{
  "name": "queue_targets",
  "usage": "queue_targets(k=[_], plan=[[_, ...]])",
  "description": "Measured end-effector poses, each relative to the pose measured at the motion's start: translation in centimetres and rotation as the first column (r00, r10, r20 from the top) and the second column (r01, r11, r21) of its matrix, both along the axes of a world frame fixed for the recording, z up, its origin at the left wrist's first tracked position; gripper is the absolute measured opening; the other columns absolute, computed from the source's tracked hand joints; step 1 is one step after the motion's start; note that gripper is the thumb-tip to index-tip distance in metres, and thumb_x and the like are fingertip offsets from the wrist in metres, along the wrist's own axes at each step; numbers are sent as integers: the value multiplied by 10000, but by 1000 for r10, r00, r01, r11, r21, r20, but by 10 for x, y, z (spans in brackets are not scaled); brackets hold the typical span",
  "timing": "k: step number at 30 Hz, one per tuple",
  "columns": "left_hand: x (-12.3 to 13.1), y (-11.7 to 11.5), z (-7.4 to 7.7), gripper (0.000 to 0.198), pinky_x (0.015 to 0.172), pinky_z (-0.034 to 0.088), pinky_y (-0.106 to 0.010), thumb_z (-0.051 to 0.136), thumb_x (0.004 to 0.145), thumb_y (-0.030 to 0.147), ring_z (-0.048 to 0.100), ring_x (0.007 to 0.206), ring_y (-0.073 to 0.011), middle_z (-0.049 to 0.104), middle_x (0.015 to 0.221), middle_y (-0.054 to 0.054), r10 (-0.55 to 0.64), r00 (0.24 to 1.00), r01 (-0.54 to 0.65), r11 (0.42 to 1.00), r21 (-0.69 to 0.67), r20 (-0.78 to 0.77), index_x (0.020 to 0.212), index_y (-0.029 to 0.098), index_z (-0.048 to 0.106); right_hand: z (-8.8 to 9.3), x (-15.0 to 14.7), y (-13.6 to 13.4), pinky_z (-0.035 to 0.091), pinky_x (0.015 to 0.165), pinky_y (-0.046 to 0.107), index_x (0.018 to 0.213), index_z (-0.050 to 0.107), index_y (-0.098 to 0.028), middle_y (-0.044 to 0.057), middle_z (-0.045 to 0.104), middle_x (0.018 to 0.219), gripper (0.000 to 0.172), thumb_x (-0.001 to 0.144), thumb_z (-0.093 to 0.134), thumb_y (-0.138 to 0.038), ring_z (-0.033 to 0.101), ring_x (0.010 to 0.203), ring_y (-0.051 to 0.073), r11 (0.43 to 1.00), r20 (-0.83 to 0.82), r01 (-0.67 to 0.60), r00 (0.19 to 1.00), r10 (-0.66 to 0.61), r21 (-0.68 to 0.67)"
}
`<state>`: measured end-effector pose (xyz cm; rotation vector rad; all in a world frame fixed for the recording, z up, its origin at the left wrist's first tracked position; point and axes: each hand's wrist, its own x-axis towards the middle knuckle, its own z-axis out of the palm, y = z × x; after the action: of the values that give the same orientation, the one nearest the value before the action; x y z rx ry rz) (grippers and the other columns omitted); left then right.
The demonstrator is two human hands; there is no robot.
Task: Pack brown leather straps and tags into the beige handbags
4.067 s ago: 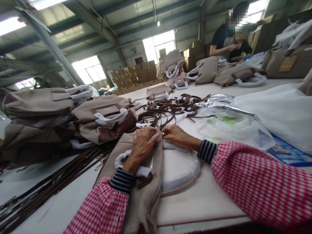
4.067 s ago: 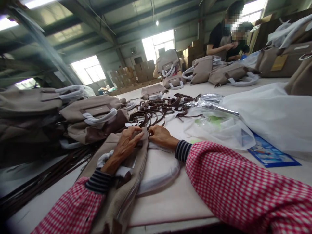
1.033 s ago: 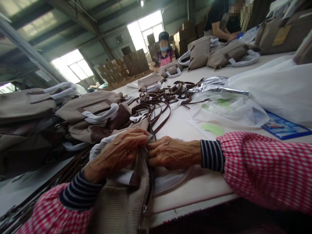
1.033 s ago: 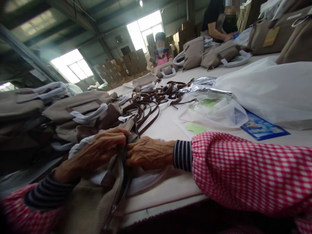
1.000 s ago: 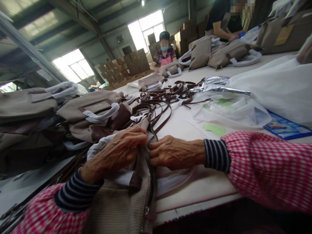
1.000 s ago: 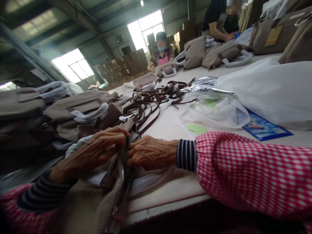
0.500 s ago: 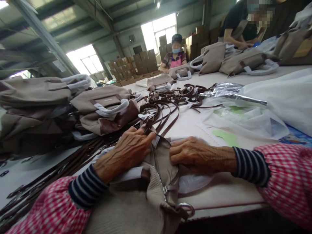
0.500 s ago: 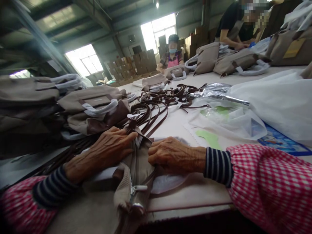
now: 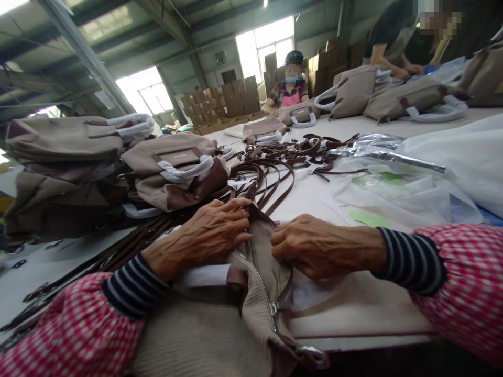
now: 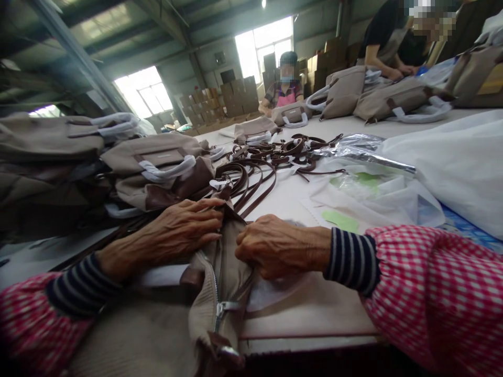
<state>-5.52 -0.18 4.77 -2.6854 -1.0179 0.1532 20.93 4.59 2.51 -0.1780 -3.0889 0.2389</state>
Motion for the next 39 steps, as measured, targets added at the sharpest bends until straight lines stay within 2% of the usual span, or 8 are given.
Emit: queue_targets(k=[2, 6, 9, 16, 20, 27, 33, 39], plan=[[-3, 4, -1, 344, 1267, 381, -429, 390, 1118, 329, 447, 1487, -224, 743, 1119, -43, 30, 992, -20, 996, -88, 120, 1015, 219, 700, 4, -10, 3, 344, 668, 298, 834, 646, -178, 47, 720, 859, 159, 955, 549, -143, 627, 781, 167, 998, 30, 63, 998, -64, 25], [-6, 9, -13, 340, 1240, 430, -429, 402, 1106, 313, 473, 1449, -253, 736, 1142, -90, 56, 953, -44, 998, -48, 297, 1080, 185, 716, -6, -46, 10, 286, 594, 316, 1140, 626, -139, 82, 727, 852, 230, 1047, 461, -268, 647, 703, 188, 940, -47, 330, 944, -327, 92], [-10, 11, -20, 326, 1231, 437, -427, 431, 1089, 284, 520, 1392, -255, 747, 1096, -92, 27, 942, -19, 999, -27, 335, 1006, 183, 729, -17, -72, 18, 314, 598, 306, 1125, 627, -129, 122, 747, 926, 200, 1007, 522, -251, 696, 773, 210, 897, -16, 427, 903, -428, 110], [-24, 3, -12, 315, 1225, 352, -580, 497, 1049, 312, 434, 1420, -344, 720, 1328, -37, 172, 920, -174, 984, -27, 352, 935, 218, 774, -16, -88, 31, 385, 626, 292, 1123, 697, -160, 123, 773, 989, 296, 1054, 455, -315, 742, 854, 231, 905, 45, 422, 905, -424, 53], [-27, 5, -14, 271, 1140, 473, -409, 533, 990, 281, 636, 1236, -254, 666, 1413, -71, 287, 833, -191, 952, -240, 474, 998, 194, 790, -18, -102, 31, 467, 721, 290, 1060, 746, -161, 145, 781, 978, 298, 1034, 481, -296, 753, 929, 254, 872, 22, 484, 873, -487, 75], [-27, 11, -24, 235, 1037, 536, -377, 577, 916, 268, 684, 1119, -240, 696, 1281, -78, 330, 753, -219, 942, -255, 569, 964, 185, 791, -33, -112, 19, 518, 810, 340, 1219, 694, -141, 186, 776, 1007, 365, 1084, 387, -285, 754, 984, 281, 834, -50, 544, 839, -542, 95], [-30, 7, -31, 140, 1127, 458, -515, 631, 908, 266, 495, 1287, -319, 726, 1271, -59, 272, 809, -322, 947, 7, 521, 846, 211, 744, -43, -113, 21, 519, 752, 342, 1283, 646, -174, 144, 739, 1165, 384, 1108, 321, -280, 734, 997, 267, 869, -128, 485, 872, -473, 95], [-26, 14, -30, 231, 841, 527, -325, 588, 911, 262, 656, 898, -193, 737, 1028, -59, 263, 753, -246, 963, -112, 604, 699, 183, 636, -38, -113, 28, 516, 768, 325, 1220, 685, -196, 108, 688, 1233, 316, 1050, 453, -325, 722, 983, 244, 855, -175, 517, 840, -514, -31]])
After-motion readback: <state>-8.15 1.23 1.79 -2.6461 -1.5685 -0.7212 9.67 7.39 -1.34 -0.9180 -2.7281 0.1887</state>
